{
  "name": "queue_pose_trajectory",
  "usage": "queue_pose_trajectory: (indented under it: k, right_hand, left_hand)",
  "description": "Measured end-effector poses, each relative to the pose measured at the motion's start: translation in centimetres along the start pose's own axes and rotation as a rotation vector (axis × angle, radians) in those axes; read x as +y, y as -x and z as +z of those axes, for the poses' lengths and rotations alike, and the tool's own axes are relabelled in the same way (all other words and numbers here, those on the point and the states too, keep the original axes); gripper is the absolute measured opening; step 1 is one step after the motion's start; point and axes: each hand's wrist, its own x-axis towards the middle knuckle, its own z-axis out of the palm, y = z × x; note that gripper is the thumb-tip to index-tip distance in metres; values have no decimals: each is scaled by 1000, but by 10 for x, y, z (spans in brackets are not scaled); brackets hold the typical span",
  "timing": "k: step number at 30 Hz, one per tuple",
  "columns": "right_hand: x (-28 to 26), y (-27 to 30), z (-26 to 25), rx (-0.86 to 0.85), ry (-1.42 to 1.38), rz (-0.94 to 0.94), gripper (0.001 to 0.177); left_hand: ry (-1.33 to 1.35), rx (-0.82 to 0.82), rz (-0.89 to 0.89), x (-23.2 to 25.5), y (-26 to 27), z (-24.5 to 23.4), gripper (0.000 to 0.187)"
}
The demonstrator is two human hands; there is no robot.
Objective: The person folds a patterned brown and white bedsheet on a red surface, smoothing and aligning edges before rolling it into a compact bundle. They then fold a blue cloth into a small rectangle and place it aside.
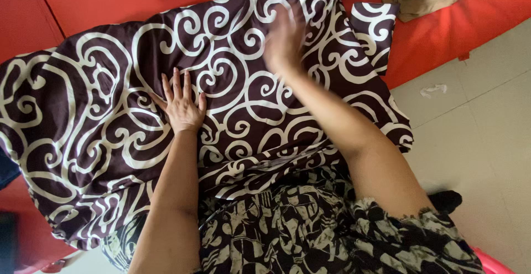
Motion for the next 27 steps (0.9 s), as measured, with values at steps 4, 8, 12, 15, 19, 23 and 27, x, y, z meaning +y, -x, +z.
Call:
queue_pose_trajectory:
  k: [4,8,12,15,19,23,27]
  right_hand:
    - [-1,37,11,-532,1054,-879,75]
    - [10,-20,-24,-559,1119,-241,68]
    - [25,-71,-58,-279,1256,-244,77]
    - [26,-66,-38,232,1312,-655,82]
    - [31,19,58,-531,660,-433,54]
    - [20,46,101,-933,1167,-620,78]
    - [10,-24,76,-656,1280,-404,72]
  left_hand:
    - [-5,-3,9,-1,2,-1,70]
    - [11,-25,-12,-2,0,1,70]
    - [-7,-23,-4,-4,3,4,71]
    - [-31,32,16,-1,2,5,69]
    - [1,6,-3,-2,4,3,69]
    - [27,-15,-14,-1,2,2,71]
    - [-17,-11,-4,-3,3,4,70]
